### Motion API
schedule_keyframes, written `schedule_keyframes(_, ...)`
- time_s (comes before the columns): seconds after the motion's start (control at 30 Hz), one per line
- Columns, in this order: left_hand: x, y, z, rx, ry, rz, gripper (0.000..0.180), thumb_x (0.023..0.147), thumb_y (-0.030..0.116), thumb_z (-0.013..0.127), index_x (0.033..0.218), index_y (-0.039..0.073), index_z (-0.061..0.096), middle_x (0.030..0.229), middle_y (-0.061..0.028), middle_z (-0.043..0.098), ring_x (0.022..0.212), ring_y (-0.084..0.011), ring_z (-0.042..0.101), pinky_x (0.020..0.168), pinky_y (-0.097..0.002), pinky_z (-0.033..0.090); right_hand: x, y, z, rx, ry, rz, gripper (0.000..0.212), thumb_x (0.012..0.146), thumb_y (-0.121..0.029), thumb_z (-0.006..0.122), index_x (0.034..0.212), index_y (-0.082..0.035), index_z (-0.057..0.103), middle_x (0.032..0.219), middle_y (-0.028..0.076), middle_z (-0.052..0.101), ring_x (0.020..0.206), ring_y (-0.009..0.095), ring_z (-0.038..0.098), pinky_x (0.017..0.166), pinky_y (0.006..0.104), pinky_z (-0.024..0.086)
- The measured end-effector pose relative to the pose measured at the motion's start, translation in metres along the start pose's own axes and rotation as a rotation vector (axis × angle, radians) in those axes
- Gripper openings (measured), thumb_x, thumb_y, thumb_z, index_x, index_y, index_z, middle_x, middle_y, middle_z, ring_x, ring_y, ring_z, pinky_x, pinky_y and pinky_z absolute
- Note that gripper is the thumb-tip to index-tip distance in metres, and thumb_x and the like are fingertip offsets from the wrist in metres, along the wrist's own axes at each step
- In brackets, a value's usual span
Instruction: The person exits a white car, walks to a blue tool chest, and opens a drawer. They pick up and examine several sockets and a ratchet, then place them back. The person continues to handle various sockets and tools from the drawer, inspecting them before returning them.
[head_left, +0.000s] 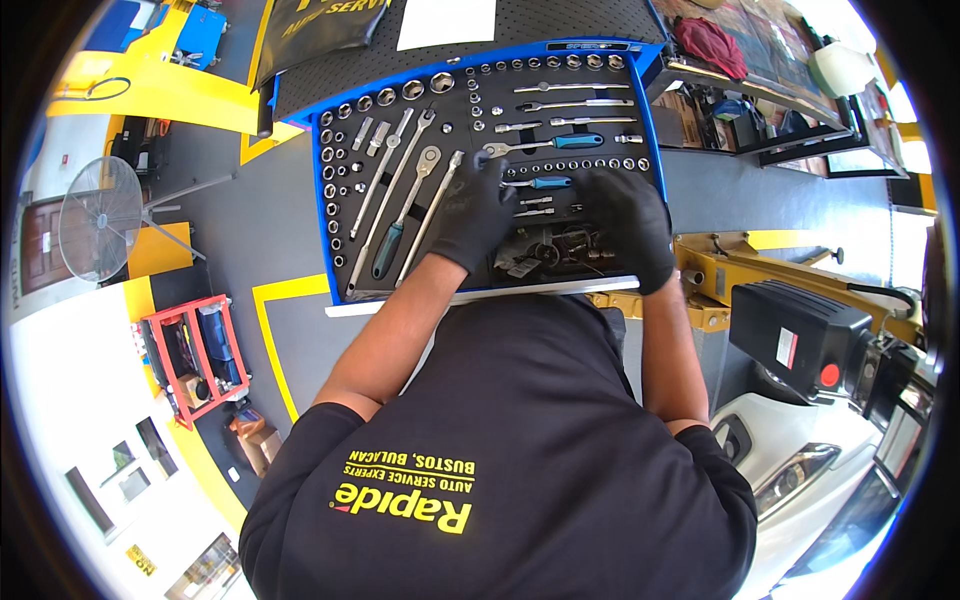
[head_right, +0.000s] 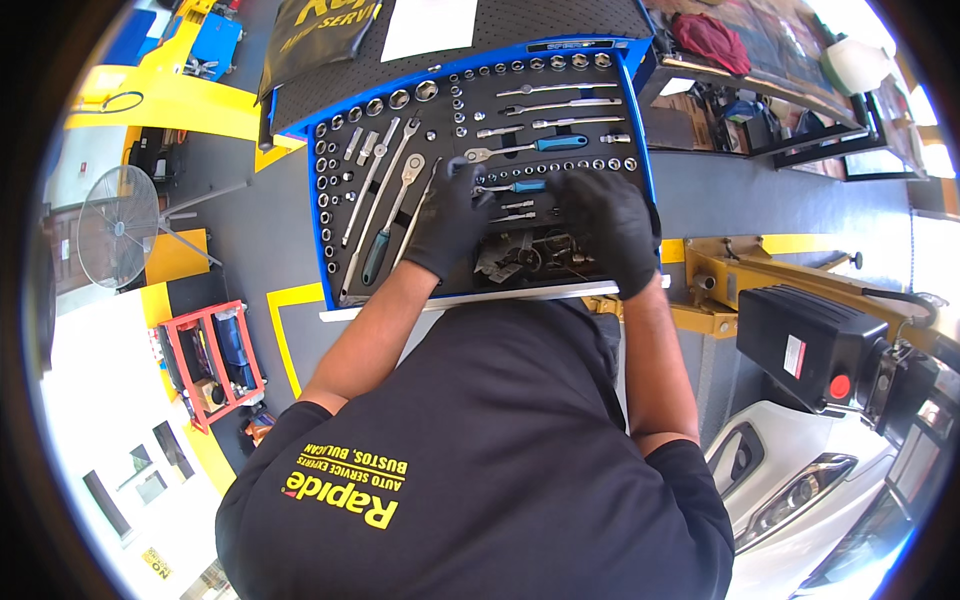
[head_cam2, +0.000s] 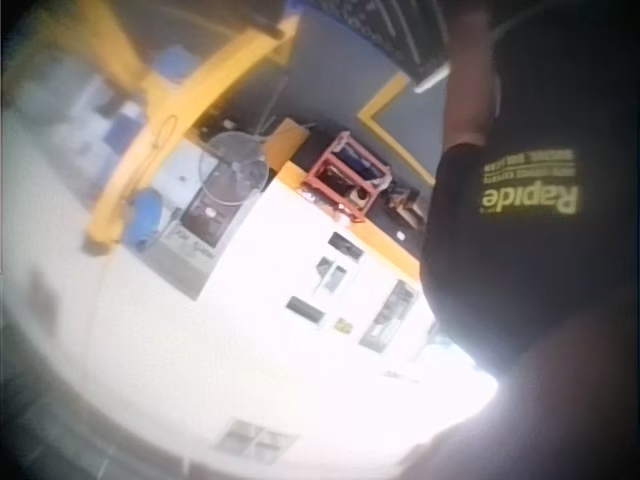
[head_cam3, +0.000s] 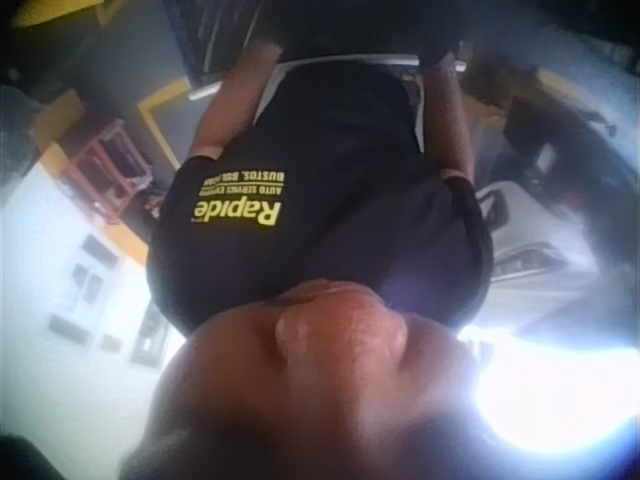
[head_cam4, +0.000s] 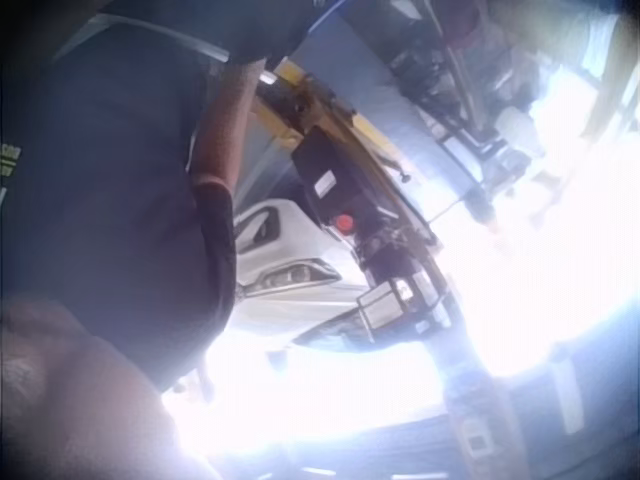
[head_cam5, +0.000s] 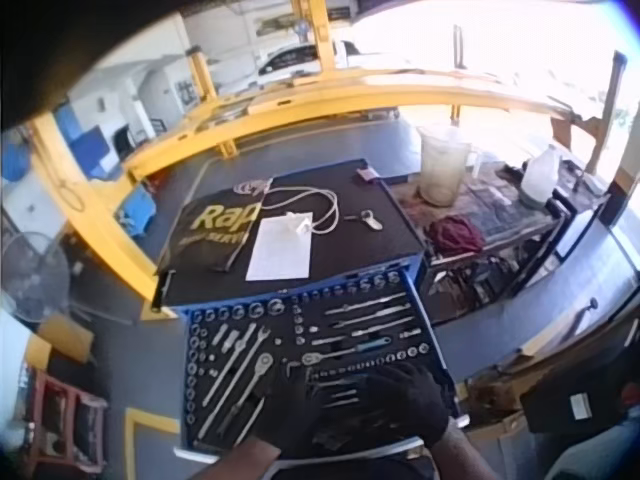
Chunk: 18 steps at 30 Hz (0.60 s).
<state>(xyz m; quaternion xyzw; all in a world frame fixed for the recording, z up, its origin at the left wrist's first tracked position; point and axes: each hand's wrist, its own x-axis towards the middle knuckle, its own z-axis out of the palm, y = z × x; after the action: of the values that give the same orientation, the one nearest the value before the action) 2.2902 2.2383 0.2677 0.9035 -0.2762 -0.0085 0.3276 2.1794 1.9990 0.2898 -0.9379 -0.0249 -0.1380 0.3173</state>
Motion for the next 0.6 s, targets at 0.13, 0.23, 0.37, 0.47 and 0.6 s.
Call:
schedule_keyframes(0.13,-0.005,-0.022,-0.018,0.177,-0.109,-0.087,0.025,0.095,0.018,0.070,0.116,0.005,0.072,0.121,-0.0227,0.065,0.107,-0.0426,0.070,0.089,-0.0523,0.057,-0.009,0.001,0.036,-0.296,-0.050,-0.098,0.028,0.100,-0.026,0.067,0.125,-0.017,0.076,0.130,0.005,0.075,0.117,0.030,0.069,0.095,0.0489,0.052)
schedule_keyframes(0.23,-0.006,-0.033,-0.015,0.096,-0.186,-0.100,0.020,0.095,0.018,0.068,0.110,0.007,0.075,0.109,-0.0198,0.070,0.100,-0.0411,0.071,0.086,-0.0515,0.057,-0.008,0.005,0.040,-0.289,-0.073,-0.039,0.031,0.098,-0.026,0.067,0.127,-0.020,0.076,0.131,0.004,0.075,0.119,0.029,0.067,0.095,0.0484,0.052)
schedule_keyframes(0.37,-0.001,-0.040,-0.004,0.075,-0.145,-0.091,0.019,0.093,0.018,0.068,0.107,0.009,0.077,0.101,-0.0174,0.074,0.096,-0.0396,0.072,0.084,-0.0507,0.057,-0.008,0.004,0.043,-0.316,-0.049,-0.060,0.029,0.098,-0.027,0.068,0.125,-0.018,0.076,0.130,0.004,0.073,0.118,0.029,0.067,0.093,0.0484,0.053)
schedule_keyframes(0.47,0.003,-0.042,-0.001,0.071,-0.164,-0.121,0.018,0.092,0.018,0.068,0.105,0.009,0.078,0.099,-0.0191,0.075,0.096,-0.0392,0.073,0.083,-0.0498,0.058,-0.008,-0.001,0.049,-0.355,-0.014,-0.044,0.029,0.097,-0.028,0.069,0.124,-0.019,0.076,0.127,0.005,0.072,0.114,0.030,0.067,0.090,0.0493,0.052)
schedule_keyframes(0.6,0.020,-0.042,-0.006,-0.039,-0.315,-0.250,0.017,0.093,0.017,0.074,0.103,0.003,0.076,0.097,-0.0170,0.075,0.085,-0.0310,0.075,0.075,-0.0415,0.057,-0.004,-0.005,0.052,-0.389,0.009,-0.015,0.029,0.096,-0.029,0.071,0.123,-0.019,0.076,0.119,0.005,0.071,0.108,0.030,0.066,0.085,0.0504,0.052)
